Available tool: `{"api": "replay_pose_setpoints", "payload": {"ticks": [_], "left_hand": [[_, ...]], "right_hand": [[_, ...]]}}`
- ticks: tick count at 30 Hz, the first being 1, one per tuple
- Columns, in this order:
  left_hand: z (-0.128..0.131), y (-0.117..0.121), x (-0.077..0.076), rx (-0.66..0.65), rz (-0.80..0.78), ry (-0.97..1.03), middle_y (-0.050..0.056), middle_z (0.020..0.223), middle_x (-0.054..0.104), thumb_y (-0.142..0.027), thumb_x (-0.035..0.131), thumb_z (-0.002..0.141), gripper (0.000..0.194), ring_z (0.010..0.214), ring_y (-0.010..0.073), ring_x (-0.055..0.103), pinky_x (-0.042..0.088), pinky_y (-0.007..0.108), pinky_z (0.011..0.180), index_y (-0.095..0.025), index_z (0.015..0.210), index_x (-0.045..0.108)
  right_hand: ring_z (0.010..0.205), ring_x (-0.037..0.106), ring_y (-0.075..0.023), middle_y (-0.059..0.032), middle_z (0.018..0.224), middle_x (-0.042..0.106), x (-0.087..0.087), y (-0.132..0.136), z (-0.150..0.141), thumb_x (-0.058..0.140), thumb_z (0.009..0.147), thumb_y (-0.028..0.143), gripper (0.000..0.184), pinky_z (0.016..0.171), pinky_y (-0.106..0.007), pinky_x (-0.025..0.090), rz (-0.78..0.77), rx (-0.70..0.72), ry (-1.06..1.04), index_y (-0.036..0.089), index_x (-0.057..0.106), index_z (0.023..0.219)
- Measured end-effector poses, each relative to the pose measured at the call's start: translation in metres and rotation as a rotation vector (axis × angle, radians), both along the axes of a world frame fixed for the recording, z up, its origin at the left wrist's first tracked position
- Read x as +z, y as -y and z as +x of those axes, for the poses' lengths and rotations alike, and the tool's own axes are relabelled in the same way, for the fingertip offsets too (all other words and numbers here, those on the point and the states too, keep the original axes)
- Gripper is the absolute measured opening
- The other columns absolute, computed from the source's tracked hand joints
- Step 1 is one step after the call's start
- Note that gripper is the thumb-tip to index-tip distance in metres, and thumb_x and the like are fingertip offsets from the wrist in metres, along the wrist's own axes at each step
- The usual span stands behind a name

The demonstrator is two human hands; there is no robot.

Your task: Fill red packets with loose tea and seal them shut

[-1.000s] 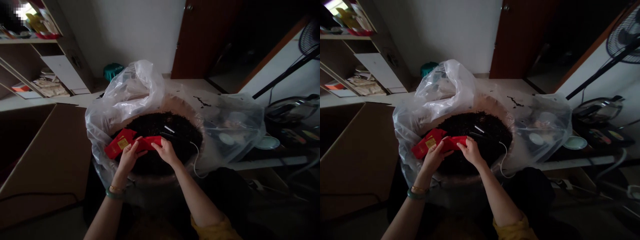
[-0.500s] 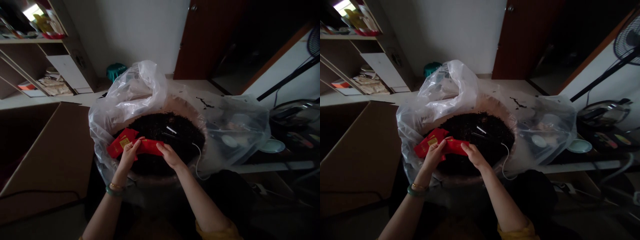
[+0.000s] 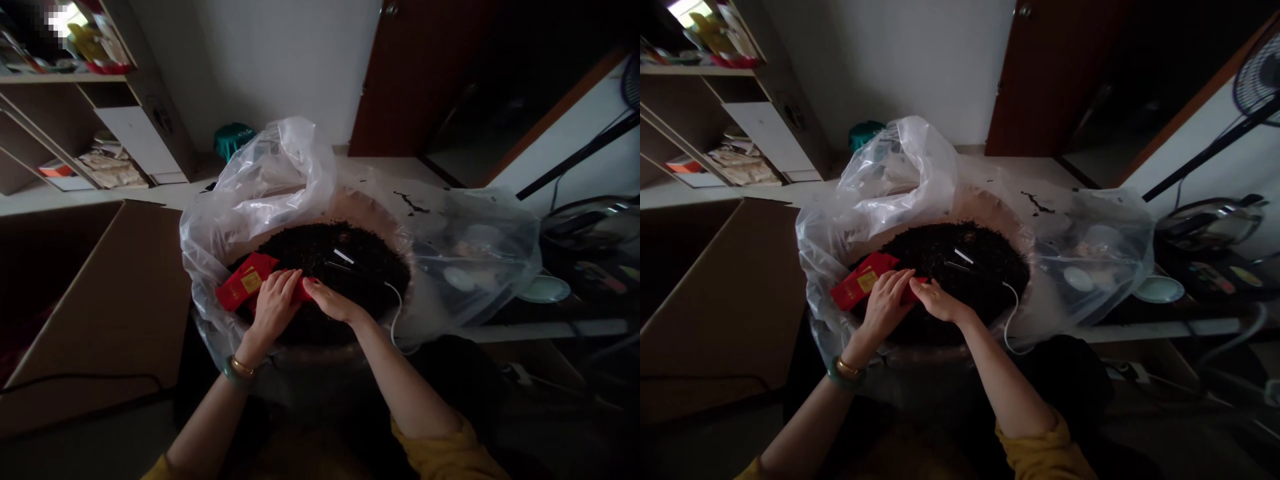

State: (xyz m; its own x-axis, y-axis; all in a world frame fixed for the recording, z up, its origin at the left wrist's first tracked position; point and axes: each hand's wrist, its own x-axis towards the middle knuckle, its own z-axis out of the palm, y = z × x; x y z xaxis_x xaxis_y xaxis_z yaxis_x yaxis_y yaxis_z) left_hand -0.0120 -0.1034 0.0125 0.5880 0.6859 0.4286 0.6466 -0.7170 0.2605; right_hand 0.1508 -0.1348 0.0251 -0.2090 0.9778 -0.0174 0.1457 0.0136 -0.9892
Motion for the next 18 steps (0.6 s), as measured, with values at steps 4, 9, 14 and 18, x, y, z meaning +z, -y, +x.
{"api": "replay_pose_setpoints", "payload": {"ticks": [4,9,14,18], "left_hand": [[-0.005,-0.006,-0.01,-0.035,-0.017,0.064,0.012,0.117,0.065,-0.016,0.066,0.072,0.051,0.11,0.0292,0.056,0.045,0.043,0.095,-0.016,0.122,0.056],[-0.008,-0.011,-0.014,0.033,-0.096,0.228,0.008,0.108,0.069,-0.017,0.068,0.071,0.041,0.102,0.0261,0.061,0.048,0.04,0.092,-0.019,0.111,0.063],[-0.015,-0.02,-0.017,0.236,-0.198,0.446,0.007,0.098,0.071,-0.029,0.076,0.066,0.039,0.093,0.0246,0.063,0.051,0.038,0.085,-0.02,0.103,0.066],[-0.024,-0.026,-0.021,0.365,-0.291,0.543,0.007,0.097,0.07,-0.037,0.079,0.061,0.05,0.086,0.0229,0.065,0.052,0.035,0.08,-0.018,0.105,0.065]], "right_hand": [[0.098,0.064,-0.0207,-0.0002,0.085,0.072,0.005,-0.002,-0.004,0.032,0.087,0.068,0.06,0.099,-0.044,0.044,0.011,0.05,-0.018,0.023,0.071,0.092],[0.091,0.066,-0.0205,-0.0038,0.085,0.072,0.021,0.007,-0.002,0.026,0.089,0.068,0.067,0.096,-0.041,0.046,0.043,0.013,-0.081,0.019,0.071,0.089],[0.091,0.066,-0.0193,-0.0071,0.099,0.071,0.004,0.018,0.011,0.044,0.094,0.037,0.03,0.084,-0.037,0.052,0.261,-0.232,0.225,0.021,0.068,0.103],[0.13,0.041,-0.0288,-0.0046,0.132,0.058,-0.022,0.021,0.002,0.064,0.077,0.012,0.035,0.105,-0.047,0.036,0.478,0.286,0.881,0.027,0.069,0.108]]}}
